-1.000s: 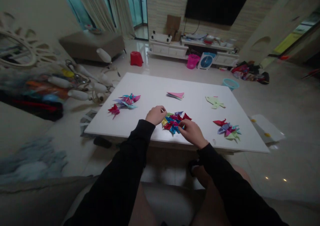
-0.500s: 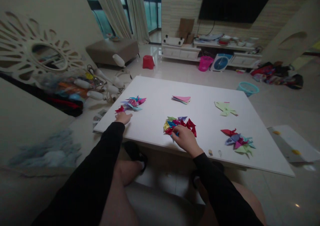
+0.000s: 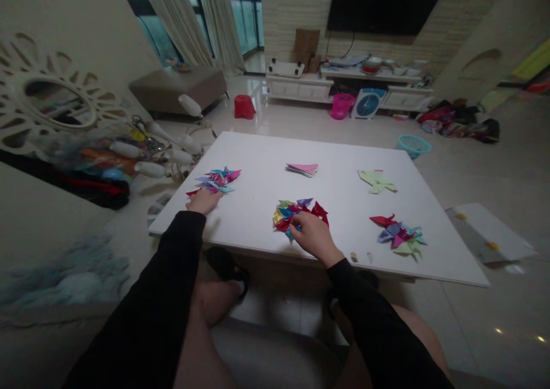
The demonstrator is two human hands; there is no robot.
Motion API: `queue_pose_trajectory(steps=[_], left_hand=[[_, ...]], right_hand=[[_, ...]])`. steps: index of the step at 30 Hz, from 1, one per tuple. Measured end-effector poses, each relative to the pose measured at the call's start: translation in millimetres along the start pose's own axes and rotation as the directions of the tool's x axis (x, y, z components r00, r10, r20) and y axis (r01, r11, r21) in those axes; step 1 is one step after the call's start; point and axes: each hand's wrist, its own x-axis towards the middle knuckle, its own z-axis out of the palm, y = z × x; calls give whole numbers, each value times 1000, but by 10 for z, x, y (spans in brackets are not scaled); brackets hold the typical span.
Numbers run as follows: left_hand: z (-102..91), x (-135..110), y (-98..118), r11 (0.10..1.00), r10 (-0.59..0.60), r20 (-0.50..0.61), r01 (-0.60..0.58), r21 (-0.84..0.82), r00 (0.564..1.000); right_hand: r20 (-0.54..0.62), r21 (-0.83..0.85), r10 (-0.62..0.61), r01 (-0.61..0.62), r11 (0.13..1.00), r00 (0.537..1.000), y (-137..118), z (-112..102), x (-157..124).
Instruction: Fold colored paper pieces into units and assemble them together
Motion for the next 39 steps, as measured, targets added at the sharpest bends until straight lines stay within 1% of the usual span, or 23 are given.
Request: queue_pose_trajectory(steps=[1,2,3,4,5,6,8,9,10,11,12,13,15,17,18,21,22,23,30,32,35,36,39], left_hand=[[-22,-79,137,997,68,-11,-68,-37,998],[-29,-176,291,973,196,-44,-200,-115,980],[-23,-285,455,915,342,-95,-354,-194,935],[-7,-399,622,829,463,-158,-489,-271,872],[17,-512,781,727,566,-213,-604,-326,796],[45,-617,925,620,666,-246,-706,-343,705],[104,-785,1146,441,792,-310,-844,-306,526],[132,-844,1218,373,830,-329,-887,-273,451],[157,-890,1267,321,853,-347,-916,-242,390],[179,-924,1295,282,863,-367,-934,-221,348],[198,-950,1307,254,863,-390,-944,-212,320],[214,-971,1307,233,859,-413,-949,-214,304],[240,-1009,1289,204,848,-445,-952,-227,287],[261,-1042,1264,210,844,-450,-951,-227,293],[271,-1055,1254,231,841,-444,-947,-221,309],[296,-1077,1245,320,809,-446,-924,-211,382],[300,-1080,1249,335,800,-453,-919,-208,394],[301,-1081,1256,338,797,-458,-919,-203,394],[274,-1104,1311,285,820,-467,-944,-168,331],[283,-1115,1316,293,822,-461,-943,-159,333],[312,-1130,1321,323,810,-465,-934,-154,357],[323,-1133,1322,323,808,-469,-934,-152,356],[348,-1135,1322,298,819,-473,-945,-136,326]], right_hand=[[-15,16,6,-5,1000,1000,17,1,11],[-37,40,12,-11,999,999,39,2,26],[-67,73,17,-12,997,998,62,0,44],[-112,116,22,-9,993,993,86,-6,65],[-168,162,29,-2,987,985,108,-17,86],[-230,209,40,9,978,972,129,-32,108],[-344,285,68,35,958,936,160,-71,141],[-383,307,77,49,951,921,168,-90,151],[-407,317,77,62,946,910,172,-106,155],[-415,317,65,77,945,907,171,-117,154],[-414,308,45,93,947,909,166,-123,147],[-406,294,20,110,950,913,157,-124,136],[-386,252,-38,146,957,922,131,-116,109],[-370,203,-103,189,961,923,107,-101,87],[-364,181,-130,207,961,922,98,-94,79],[-363,143,-168,233,962,916,89,-79,71],[-367,138,-174,239,961,914,89,-76,71],[-371,135,-184,249,959,910,91,-75,72],[-366,137,-239,306,942,899,85,-88,66],[-353,141,-246,311,940,903,82,-96,63],[-332,149,-248,310,939,910,75,-107,58],[-328,149,-250,311,939,911,73,-110,57],[-351,146,-247,314,938,903,68,-111,53]])
